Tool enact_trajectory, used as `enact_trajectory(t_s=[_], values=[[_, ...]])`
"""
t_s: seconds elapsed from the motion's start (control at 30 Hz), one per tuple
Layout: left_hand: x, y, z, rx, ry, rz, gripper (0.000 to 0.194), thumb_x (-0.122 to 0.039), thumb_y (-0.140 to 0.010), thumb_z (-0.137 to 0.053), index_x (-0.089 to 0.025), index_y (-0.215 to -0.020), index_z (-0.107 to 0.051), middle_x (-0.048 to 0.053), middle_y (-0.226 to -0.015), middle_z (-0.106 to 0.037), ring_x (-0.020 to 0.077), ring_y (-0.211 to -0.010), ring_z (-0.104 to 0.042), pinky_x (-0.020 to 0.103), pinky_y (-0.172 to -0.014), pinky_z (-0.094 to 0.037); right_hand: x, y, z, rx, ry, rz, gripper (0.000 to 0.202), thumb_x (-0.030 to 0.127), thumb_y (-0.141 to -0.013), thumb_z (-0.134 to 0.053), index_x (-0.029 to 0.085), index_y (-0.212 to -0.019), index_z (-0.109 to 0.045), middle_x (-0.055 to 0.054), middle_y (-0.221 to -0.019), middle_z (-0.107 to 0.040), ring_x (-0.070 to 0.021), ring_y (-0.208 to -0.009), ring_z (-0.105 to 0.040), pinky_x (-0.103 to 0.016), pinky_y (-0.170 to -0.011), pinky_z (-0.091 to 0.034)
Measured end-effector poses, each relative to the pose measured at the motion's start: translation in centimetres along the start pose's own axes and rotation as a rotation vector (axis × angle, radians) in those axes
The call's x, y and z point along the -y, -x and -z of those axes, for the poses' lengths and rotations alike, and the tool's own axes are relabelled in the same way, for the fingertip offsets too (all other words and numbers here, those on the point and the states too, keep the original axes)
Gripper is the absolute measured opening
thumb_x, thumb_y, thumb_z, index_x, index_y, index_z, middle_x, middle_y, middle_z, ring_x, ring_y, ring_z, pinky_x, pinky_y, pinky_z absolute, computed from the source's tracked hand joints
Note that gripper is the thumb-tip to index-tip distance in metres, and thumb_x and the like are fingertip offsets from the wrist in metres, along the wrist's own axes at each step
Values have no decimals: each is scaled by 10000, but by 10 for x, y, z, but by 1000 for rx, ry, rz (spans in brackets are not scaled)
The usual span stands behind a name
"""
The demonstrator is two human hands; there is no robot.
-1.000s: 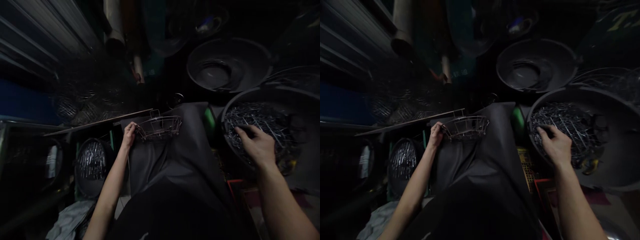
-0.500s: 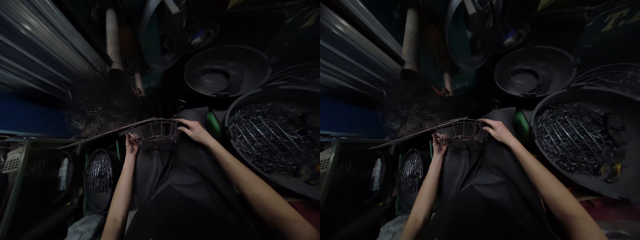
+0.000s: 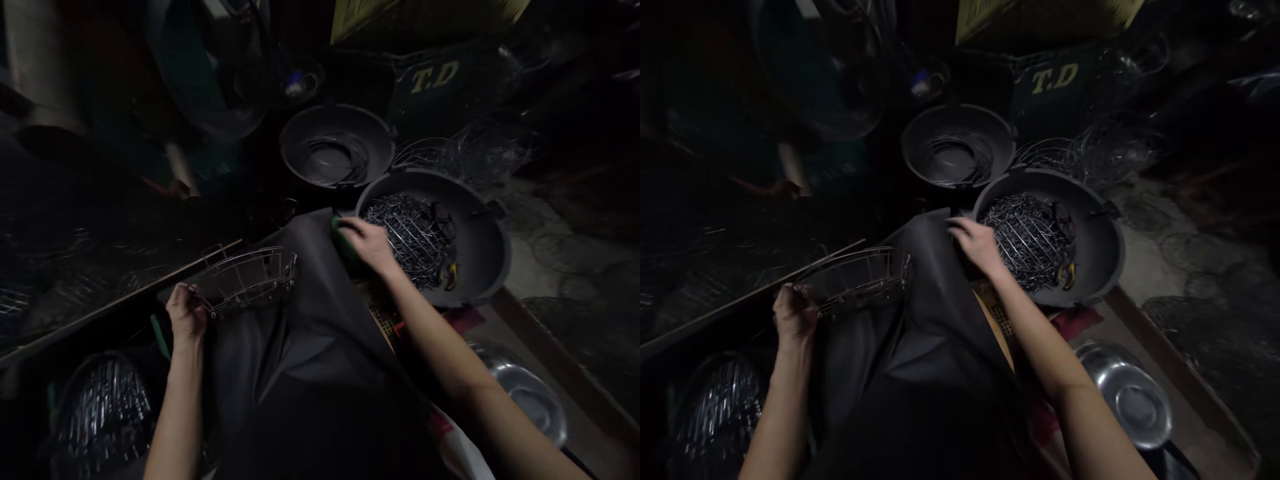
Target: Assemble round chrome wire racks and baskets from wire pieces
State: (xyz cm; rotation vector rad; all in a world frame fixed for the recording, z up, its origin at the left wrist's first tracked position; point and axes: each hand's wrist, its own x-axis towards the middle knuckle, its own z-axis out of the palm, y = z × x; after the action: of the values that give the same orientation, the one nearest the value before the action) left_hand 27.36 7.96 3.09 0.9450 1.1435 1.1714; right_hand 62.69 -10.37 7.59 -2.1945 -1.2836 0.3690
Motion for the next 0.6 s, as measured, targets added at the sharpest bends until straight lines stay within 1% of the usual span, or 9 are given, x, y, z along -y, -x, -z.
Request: enact_trajectory(t_s=[0.03,0.07,0.1,0.17,0.27,0.37,0.47,0.53,0.6], values=[[-2,2,-2,9,-67,-10,587,-582,-493,-810,-156,-588,-417,-90,-537,-415,29,-494,-357,176,-495,-306,-18,4,12,-39,66,-95,368,271,-965,-373,131,-1204,-616,-113,-1197,-651,-224,-1081,-609,-370,-981,-429],[-6,4,-4,14,-136,-23,580,-597,-518,-787,-158,-586,-416,-89,-534,-403,31,-484,-336,180,-480,-278,-37,8,20,-37,155,-207,352,255,-949,-396,95,-1144,-641,-158,-1145,-664,-260,-1056,-616,-398,-966,-427],[-11,7,-6,15,-205,-46,564,-607,-553,-760,-160,-585,-418,-86,-532,-392,34,-479,-320,185,-475,-260,-54,10,24,78,317,-358,325,274,-935,-433,115,-1109,-658,-150,-1118,-673,-256,-1049,-617,-372,-950,-433],[-23,11,-10,43,-356,-119,508,-595,-633,-705,-163,-588,-442,-76,-535,-387,49,-491,-322,199,-489,-263,-81,14,19,209,403,-450,267,287,-848,-590,115,-1027,-689,-153,-1029,-693,-260,-985,-637,-331,-884,-459],[-40,20,-21,120,-580,-223,408,-504,-703,-678,-161,-586,-490,-60,-545,-396,71,-536,-352,215,-529,-283,-95,18,-5,307,445,-451,259,263,-784,-659,135,-1006,-692,-143,-1031,-680,-230,-975,-634,-280,-833,-461],[-47,31,-37,219,-698,-215,373,-457,-732,-658,-161,-575,-492,-56,-551,-389,78,-559,-357,219,-556,-289,-89,22,-19,358,498,-452,201,224,-789,-620,121,-947,-690,-178,-1027,-657,-247,-961,-636,-306,-777,-469],[-42,38,-47,262,-751,-188,375,-477,-753,-625,-170,-590,-487,-54,-562,-404,87,-575,-380,222,-577,-309,-86,26,-11,404,535,-440,132,260,-762,-615,143,-726,-662,-181,-864,-652,-286,-812,-659,-356,-644,-472],[-37,36,-45,275,-767,-187,344,-475,-786,-599,-176,-638,-518,-50,-592,-457,94,-596,-428,223,-605,-346,-96,26,-1,390,554,-423,255,371,-783,-577,200,-595,-597,-191,-767,-623,-331,-752,-652,-407,-570,-448],[-33,35,-37,292,-764,-214,276,-452,-818,-583,-183,-758,-575,-28,-702,-568,113,-682,-523,233,-677,-403,-112,23,8,259,507,-472,408,530,-743,-561,257,-456,-463,-184,-614,-544,-365,-681,-629,-451,-517,-402]])
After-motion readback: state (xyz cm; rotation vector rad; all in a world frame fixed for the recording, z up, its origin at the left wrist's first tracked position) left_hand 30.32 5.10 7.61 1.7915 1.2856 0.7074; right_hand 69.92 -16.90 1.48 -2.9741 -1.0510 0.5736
